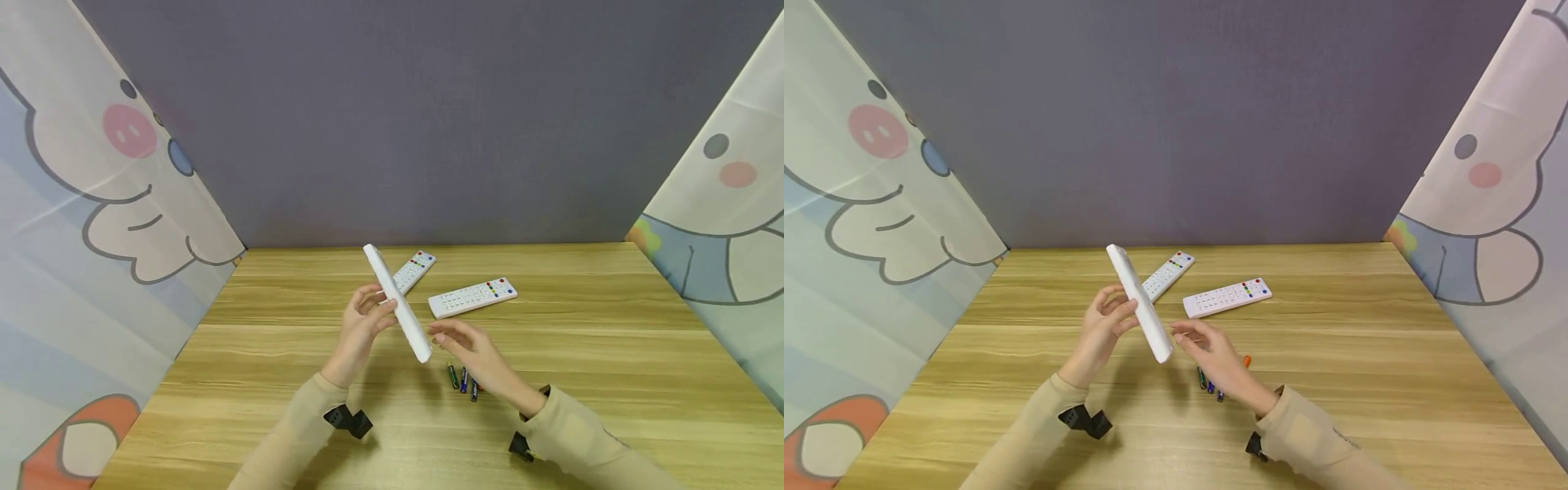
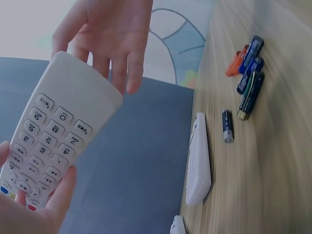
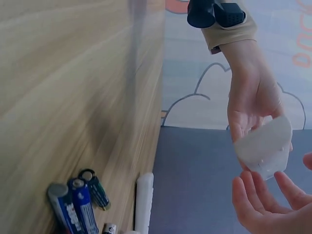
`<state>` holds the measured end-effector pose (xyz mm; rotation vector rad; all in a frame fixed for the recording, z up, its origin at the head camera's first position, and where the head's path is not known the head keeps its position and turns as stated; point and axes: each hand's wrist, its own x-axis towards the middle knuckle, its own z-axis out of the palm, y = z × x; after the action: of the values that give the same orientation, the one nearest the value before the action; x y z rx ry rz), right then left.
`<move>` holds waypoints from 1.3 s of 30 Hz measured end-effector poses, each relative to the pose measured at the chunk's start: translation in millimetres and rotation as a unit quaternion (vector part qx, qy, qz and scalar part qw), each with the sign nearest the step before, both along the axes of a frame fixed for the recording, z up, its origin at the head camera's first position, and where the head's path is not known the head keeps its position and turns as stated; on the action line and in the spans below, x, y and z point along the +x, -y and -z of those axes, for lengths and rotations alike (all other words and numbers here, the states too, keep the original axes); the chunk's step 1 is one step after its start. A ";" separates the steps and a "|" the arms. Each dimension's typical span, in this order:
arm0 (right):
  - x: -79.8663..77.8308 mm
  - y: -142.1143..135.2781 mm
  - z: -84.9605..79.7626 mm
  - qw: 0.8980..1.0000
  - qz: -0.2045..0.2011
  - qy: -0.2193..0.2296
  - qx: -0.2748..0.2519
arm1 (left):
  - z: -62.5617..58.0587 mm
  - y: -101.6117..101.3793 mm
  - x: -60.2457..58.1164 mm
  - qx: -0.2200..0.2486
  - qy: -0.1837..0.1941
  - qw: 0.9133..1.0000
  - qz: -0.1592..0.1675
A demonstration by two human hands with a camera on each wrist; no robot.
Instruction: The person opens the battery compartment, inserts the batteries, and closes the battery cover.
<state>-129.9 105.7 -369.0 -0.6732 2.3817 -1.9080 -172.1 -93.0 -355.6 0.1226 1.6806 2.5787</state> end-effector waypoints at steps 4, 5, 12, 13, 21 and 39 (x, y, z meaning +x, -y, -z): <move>1.3 0.4 0.0 1.000 0.001 0.013 -0.014 | 1.2 -3.6 3.0 0.011 0.000 1.000 -0.006; 1.5 0.3 0.2 1.000 -0.002 0.016 -0.019 | 1.4 -4.6 3.7 0.015 -0.001 1.000 -0.008; 2.3 0.5 3.0 0.998 -0.018 0.038 -0.054 | 3.2 -10.6 8.6 0.036 -0.013 0.999 -0.015; 2.4 0.6 3.5 0.998 -0.015 0.039 -0.055 | 3.1 -11.2 9.5 0.037 -0.014 0.999 -0.015; 4.1 0.4 4.6 0.998 -0.006 0.035 -0.057 | 3.1 -14.4 14.0 0.041 -0.012 0.999 -0.015; 10.8 -11.5 -1.9 0.998 0.019 0.049 -0.027 | 2.3 -8.9 14.3 0.037 -0.007 0.998 -0.049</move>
<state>-119.1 117.3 -367.1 -0.5272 2.3088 -1.9773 -157.8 -84.1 -358.0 0.0627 1.6370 2.7171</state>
